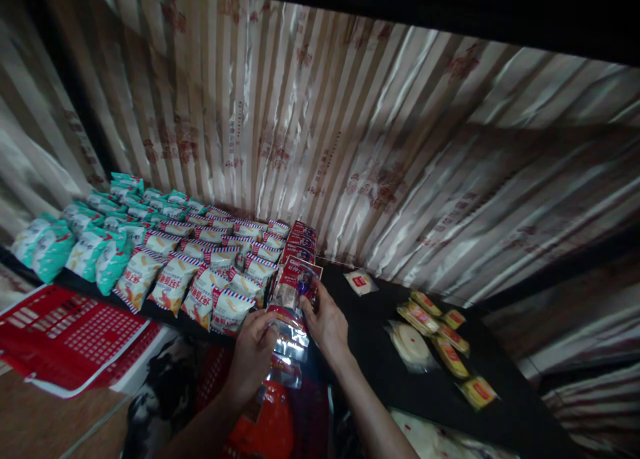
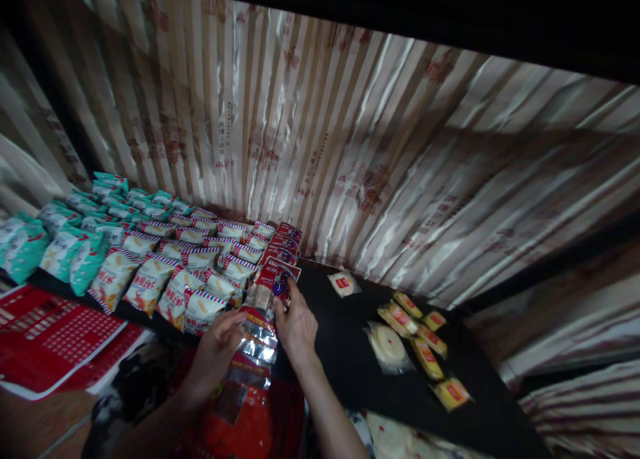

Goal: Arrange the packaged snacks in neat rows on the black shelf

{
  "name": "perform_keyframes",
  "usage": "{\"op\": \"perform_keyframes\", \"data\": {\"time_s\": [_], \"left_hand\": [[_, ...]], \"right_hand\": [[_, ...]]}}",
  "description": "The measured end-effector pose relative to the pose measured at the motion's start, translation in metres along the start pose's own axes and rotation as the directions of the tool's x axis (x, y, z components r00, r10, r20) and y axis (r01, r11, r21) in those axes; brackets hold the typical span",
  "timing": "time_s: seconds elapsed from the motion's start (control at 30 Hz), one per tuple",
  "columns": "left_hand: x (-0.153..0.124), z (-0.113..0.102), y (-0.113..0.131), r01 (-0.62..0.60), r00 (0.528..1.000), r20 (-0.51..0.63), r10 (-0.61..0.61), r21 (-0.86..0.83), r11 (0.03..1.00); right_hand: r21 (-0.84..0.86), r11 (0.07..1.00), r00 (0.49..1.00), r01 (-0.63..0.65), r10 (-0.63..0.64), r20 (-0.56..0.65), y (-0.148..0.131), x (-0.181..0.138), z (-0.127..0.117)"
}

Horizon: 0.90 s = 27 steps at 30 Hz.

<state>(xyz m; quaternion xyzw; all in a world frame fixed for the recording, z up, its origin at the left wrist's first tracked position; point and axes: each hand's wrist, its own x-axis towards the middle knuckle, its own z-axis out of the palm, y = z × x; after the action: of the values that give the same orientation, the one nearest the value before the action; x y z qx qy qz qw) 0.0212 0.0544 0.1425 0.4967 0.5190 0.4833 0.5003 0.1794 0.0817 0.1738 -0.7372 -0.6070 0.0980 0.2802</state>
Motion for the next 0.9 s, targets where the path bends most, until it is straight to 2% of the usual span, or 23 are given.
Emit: {"op": "perform_keyframes", "data": {"time_s": [0.1, 0.43, 0.63, 0.8, 0.9], "left_hand": [[-0.001, 0.000, 0.000, 0.002, 1.000, -0.018, -0.002, 0.019, 1.000], [-0.007, 0.000, 0.006, 0.010, 1.000, -0.006, -0.010, -0.010, 1.000], [-0.003, 0.000, 0.007, 0.058, 0.998, -0.005, -0.058, -0.016, 0.998], [-0.001, -0.001, 0.004, 0.096, 0.995, 0.043, -0.095, -0.018, 0.995], [0.000, -0.002, 0.002, 0.070, 0.997, 0.035, -0.070, 0.011, 0.997]], "right_hand": [[-0.130, 0.990, 0.999, 0.052, -0.052, -0.001, -0.003, -0.003, -0.002], [-0.272, 0.944, 0.972, 0.185, -0.217, -0.091, -0.010, 0.007, 0.007], [-0.258, 0.915, 0.948, 0.312, -0.317, 0.022, -0.027, 0.026, 0.012], [-0.308, 0.900, 0.951, 0.307, -0.287, 0.112, -0.032, 0.042, 0.026], [-0.313, 0.900, 0.952, 0.302, -0.271, 0.139, -0.030, 0.047, 0.033]]}}
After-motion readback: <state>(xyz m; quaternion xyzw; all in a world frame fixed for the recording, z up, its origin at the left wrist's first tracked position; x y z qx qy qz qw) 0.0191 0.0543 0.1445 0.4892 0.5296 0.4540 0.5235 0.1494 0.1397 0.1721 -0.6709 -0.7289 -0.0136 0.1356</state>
